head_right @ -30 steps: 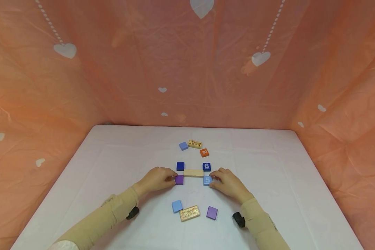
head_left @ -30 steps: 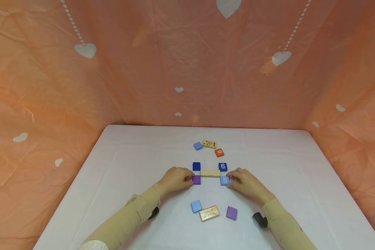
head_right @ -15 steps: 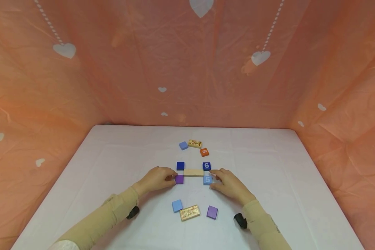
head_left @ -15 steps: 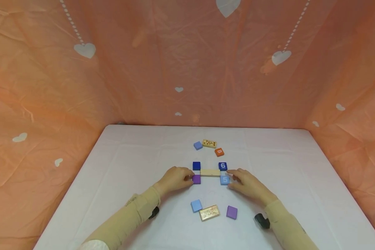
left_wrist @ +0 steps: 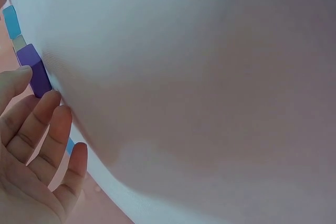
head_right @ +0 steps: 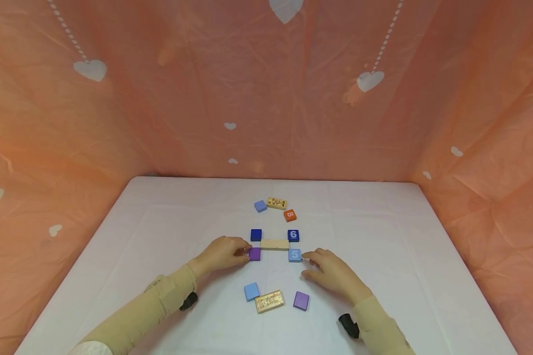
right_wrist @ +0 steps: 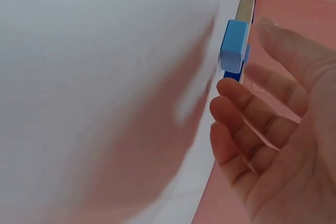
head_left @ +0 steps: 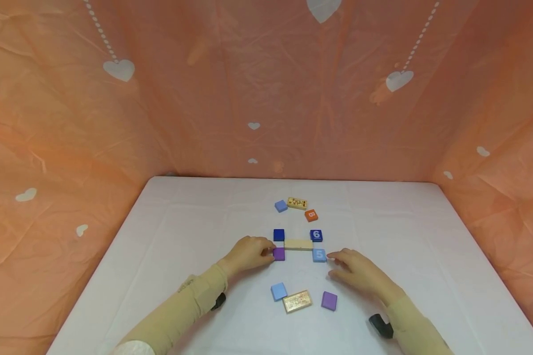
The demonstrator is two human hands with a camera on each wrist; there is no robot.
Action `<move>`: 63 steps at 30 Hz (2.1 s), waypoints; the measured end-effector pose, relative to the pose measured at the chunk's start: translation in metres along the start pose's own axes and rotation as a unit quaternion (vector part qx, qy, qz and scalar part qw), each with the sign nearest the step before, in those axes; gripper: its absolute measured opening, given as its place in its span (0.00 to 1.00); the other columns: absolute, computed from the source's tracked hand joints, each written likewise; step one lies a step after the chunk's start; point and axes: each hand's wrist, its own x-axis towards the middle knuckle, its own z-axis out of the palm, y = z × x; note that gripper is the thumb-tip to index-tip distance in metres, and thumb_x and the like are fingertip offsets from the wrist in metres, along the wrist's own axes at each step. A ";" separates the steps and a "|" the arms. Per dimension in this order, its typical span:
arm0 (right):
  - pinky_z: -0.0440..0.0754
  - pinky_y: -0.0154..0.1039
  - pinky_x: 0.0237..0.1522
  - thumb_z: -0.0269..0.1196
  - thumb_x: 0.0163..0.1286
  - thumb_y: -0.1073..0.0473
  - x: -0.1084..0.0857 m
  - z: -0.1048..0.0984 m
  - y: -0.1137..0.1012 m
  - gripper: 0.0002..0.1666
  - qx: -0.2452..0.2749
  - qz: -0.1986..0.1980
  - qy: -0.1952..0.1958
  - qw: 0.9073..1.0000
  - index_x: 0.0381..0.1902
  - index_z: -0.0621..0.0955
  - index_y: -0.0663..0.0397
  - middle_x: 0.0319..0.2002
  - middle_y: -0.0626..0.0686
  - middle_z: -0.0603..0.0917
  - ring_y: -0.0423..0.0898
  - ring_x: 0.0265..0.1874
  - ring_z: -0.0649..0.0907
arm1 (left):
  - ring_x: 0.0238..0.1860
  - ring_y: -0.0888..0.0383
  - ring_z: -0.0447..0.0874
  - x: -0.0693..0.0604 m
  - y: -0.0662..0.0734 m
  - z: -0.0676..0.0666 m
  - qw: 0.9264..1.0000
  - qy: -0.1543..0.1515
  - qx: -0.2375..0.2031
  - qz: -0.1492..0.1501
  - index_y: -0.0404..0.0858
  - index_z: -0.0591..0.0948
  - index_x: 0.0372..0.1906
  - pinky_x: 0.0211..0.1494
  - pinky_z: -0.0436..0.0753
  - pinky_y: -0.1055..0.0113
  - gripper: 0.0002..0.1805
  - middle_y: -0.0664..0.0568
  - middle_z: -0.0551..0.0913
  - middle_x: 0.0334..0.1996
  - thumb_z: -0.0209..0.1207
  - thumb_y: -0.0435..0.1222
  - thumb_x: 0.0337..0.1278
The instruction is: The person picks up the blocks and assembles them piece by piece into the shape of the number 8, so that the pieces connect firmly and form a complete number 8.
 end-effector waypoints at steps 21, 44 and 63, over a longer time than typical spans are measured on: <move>0.72 0.29 0.34 0.69 0.49 0.39 -0.021 0.002 -0.004 0.22 0.047 -0.057 -0.102 0.992 0.38 0.81 0.41 0.32 0.37 0.76 0.33 0.31 0.71 | 0.26 0.66 0.70 0.000 0.001 -0.001 1.000 -0.003 0.000 -0.002 0.41 0.84 0.43 0.40 0.72 0.68 0.14 0.58 0.83 0.29 0.62 0.42 0.52; 0.68 0.29 0.26 0.71 0.49 0.48 -0.026 0.005 -0.007 0.18 0.052 -0.046 -0.101 0.992 0.34 0.76 0.45 0.27 0.41 0.72 0.32 0.24 0.68 | 0.26 0.67 0.70 -0.002 0.000 0.001 1.000 0.003 -0.007 -0.004 0.40 0.84 0.43 0.36 0.73 0.72 0.14 0.57 0.83 0.28 0.62 0.41 0.52; 0.73 0.32 0.33 0.70 0.52 0.50 -0.007 0.005 -0.018 0.16 0.041 0.004 -0.057 0.998 0.34 0.78 0.49 0.29 0.42 0.77 0.38 0.28 0.72 | 0.25 0.66 0.69 -0.001 0.000 0.003 1.000 0.003 -0.006 -0.005 0.42 0.84 0.43 0.37 0.70 0.71 0.14 0.59 0.82 0.27 0.61 0.42 0.53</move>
